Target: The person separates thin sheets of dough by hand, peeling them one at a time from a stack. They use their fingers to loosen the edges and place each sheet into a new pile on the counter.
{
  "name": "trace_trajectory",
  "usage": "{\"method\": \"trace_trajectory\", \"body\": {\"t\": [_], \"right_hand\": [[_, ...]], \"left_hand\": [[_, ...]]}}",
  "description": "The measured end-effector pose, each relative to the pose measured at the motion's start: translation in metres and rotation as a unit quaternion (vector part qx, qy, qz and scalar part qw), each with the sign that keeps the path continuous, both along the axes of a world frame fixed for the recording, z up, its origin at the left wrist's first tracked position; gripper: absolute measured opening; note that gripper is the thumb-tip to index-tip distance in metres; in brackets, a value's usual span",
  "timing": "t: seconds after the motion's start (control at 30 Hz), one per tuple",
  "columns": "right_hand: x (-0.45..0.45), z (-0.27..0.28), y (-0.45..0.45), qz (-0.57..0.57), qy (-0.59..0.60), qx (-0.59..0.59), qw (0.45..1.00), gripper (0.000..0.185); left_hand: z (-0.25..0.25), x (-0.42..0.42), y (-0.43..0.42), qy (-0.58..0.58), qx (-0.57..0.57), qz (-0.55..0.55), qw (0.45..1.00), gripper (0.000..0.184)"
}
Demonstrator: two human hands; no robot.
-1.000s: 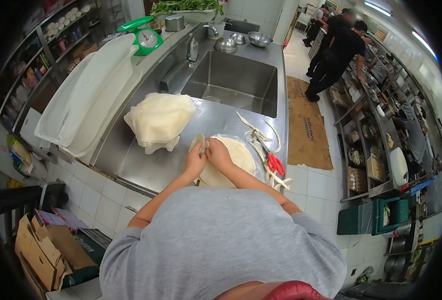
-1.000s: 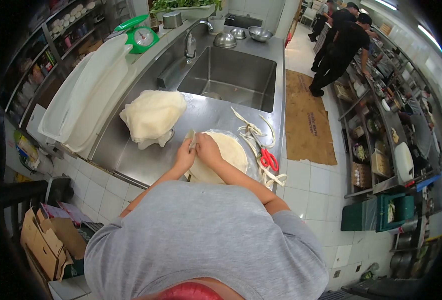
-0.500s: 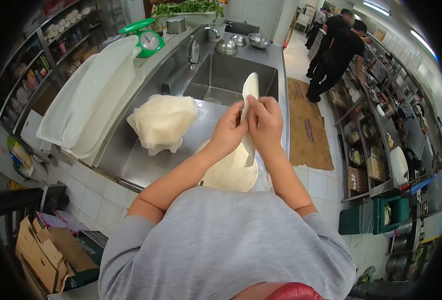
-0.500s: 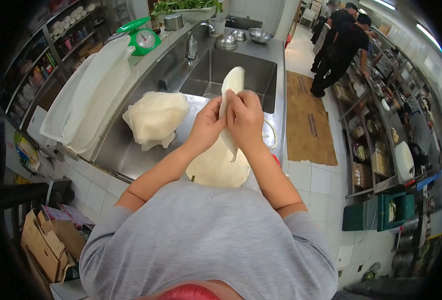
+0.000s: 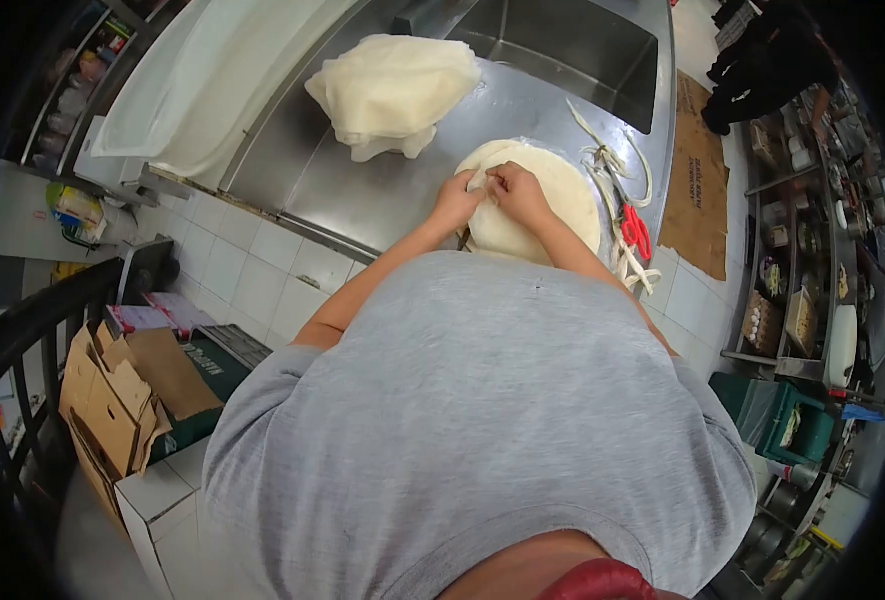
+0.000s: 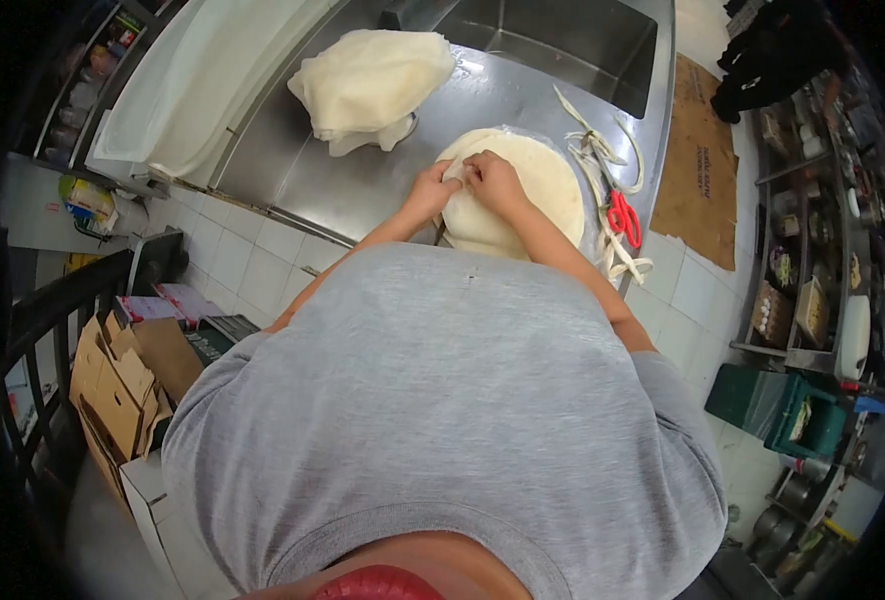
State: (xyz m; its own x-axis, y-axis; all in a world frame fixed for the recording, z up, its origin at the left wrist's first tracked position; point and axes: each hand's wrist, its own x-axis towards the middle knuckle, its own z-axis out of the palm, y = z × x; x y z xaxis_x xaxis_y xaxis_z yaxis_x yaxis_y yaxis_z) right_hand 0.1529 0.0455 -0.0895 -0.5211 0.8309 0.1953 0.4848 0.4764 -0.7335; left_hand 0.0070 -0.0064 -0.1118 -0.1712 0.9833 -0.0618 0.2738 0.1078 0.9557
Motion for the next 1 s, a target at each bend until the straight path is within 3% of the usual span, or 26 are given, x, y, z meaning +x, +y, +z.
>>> {"method": "trace_trajectory", "body": {"t": [0.27, 0.37, 0.47, 0.57, 0.67, 1.0], "right_hand": [[-0.005, 0.009, 0.008, 0.110, -0.137, 0.236, 0.956, 0.011], [-0.006, 0.012, 0.005, 0.093, -0.135, 0.247, 0.955, 0.013], [-0.006, 0.003, 0.007, 0.048, -0.112, 0.176, 0.977, 0.013], [-0.005, -0.001, 0.005, 0.090, -0.035, 0.267, 0.959, 0.012], [0.001, 0.002, 0.008, 0.121, -0.060, 0.267, 0.954, 0.010], [-0.006, -0.002, 0.000, -0.010, 0.026, 0.172, 0.985, 0.009]], "left_hand": [[0.012, 0.000, 0.002, 0.000, -0.072, -0.019, 0.997, 0.044], [0.012, -0.001, 0.003, 0.007, -0.084, -0.027, 0.996, 0.044], [0.028, 0.002, -0.001, 0.029, -0.081, -0.030, 0.996, 0.049], [0.031, 0.002, 0.000, 0.032, -0.101, -0.050, 0.993, 0.054], [0.036, -0.001, 0.001, 0.040, -0.119, -0.069, 0.990, 0.056], [0.028, 0.000, 0.006, 0.120, -0.054, -0.021, 0.991, 0.051]]}}
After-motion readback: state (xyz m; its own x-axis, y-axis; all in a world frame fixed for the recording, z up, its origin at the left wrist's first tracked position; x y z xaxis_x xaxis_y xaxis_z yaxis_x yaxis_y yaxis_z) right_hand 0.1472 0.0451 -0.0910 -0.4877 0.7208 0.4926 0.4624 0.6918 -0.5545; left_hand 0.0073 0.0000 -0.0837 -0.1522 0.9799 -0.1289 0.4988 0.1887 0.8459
